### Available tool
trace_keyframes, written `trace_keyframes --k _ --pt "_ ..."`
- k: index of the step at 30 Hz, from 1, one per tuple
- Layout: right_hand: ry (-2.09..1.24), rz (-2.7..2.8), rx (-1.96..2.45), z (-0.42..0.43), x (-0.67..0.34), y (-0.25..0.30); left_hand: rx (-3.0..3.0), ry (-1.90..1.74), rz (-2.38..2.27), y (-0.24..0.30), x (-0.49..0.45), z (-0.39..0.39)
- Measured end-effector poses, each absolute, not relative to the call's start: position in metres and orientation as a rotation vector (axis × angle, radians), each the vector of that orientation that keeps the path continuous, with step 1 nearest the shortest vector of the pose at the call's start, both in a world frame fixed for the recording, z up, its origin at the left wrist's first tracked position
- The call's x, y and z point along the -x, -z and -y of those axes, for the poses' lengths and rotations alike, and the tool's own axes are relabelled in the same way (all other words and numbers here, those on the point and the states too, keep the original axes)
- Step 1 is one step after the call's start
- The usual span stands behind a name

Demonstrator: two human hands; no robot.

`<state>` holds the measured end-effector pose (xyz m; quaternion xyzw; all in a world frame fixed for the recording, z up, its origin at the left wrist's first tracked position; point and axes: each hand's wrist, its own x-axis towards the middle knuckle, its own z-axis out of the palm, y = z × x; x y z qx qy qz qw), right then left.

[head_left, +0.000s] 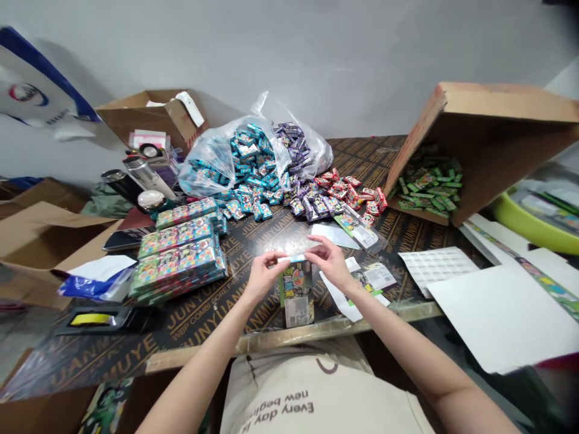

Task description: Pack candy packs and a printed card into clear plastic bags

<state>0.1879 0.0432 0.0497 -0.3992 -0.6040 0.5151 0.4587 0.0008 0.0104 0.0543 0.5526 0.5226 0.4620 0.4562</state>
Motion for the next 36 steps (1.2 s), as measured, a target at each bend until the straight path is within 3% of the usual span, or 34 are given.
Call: trace_keyframes --k 7,14,21,25,31,36 --pt "-1.260 1.526 0.970 -0.039 -0.186 -0.064 -1.466 -0.990 -1.284 -0.074 0.012 -0.020" --pt "-1.129 1.713 0.929 -0.032 -0.192 -0.067 -1.966 -0.932 -1.327 -0.085 0.011 -0.005" --pt "-1.114 1.701 0.947 -0.026 -0.194 -0.071 -1.878 -0.856 -1.296 -0.087 0.015 -0.011" --pt "-0.972 1.785 0.932 -0.022 -0.200 -0.069 -2.201 -0.799 -1.282 -0.092 0.012 -0.004" --pt "-0.756 2.018 0.880 -0.011 -0.212 -0.059 -2.423 -0.751 -1.343 -0.085 0.006 0.012" --pt "-0.830 1.993 0.929 -0.028 -0.209 -0.083 -2.447 -0.824 -1.358 -0.074 0.005 0.016"
